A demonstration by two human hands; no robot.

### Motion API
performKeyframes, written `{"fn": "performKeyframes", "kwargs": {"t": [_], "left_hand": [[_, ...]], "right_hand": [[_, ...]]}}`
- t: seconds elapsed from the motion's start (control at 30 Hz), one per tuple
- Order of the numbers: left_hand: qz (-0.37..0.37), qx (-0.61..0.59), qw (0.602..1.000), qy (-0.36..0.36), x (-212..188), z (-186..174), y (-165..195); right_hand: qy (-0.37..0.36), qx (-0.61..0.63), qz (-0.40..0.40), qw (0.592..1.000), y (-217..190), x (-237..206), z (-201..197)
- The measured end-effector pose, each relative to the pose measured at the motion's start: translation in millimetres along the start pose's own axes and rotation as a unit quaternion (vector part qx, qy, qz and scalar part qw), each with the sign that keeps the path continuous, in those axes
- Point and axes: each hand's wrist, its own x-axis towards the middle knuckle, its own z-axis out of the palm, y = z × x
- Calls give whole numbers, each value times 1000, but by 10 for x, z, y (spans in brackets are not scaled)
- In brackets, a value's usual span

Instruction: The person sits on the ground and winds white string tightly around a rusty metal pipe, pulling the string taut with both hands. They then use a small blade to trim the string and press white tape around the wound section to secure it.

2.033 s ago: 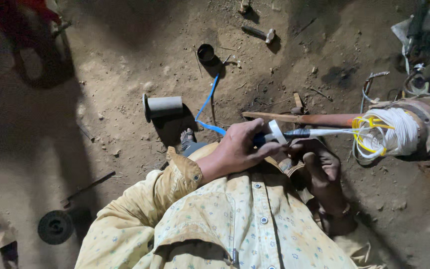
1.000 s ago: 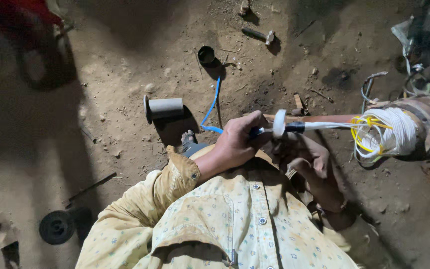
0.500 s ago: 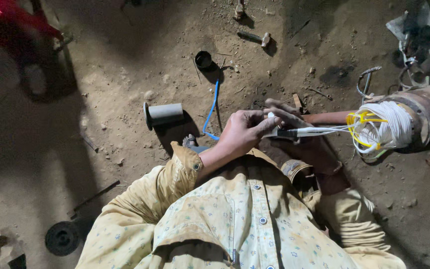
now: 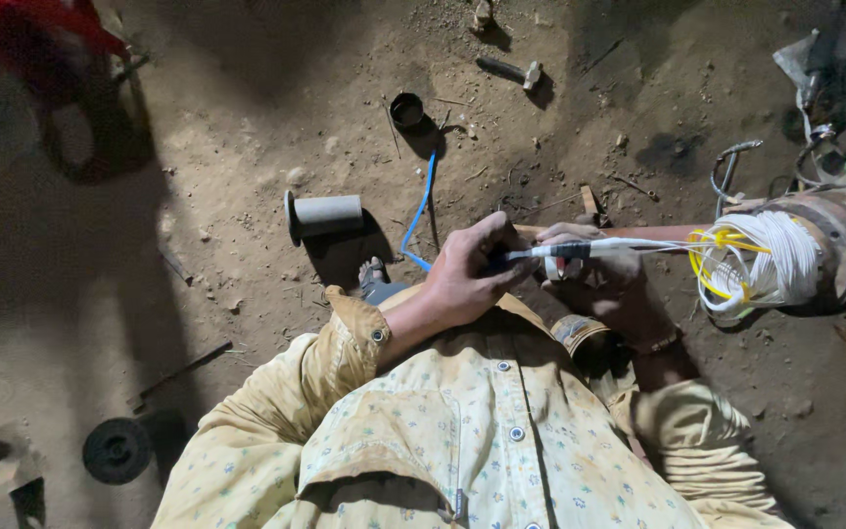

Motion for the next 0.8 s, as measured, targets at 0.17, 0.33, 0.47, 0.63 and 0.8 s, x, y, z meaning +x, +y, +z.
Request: {"fn": "performKeyframes", "kwargs": {"t": [0.17,0.33,0.47,0.63,0.8], "left_hand": [[62,-17,997,33,14,33,17],[116,58,992,1,-9,35,143],[189,86,978,12,56,41,244],[64,90,994,11,89,58,286],[-127,11,992,-19,200,81,265]], "right_hand": [[37,121,173,977,-258,-346,132],[98,353,208,907,-479,-494,185],[141,436,161,874,-462,-600,262],[241,286,236,897,-312,-657,233],[75,181,80,977,-81,-131,97]]}}
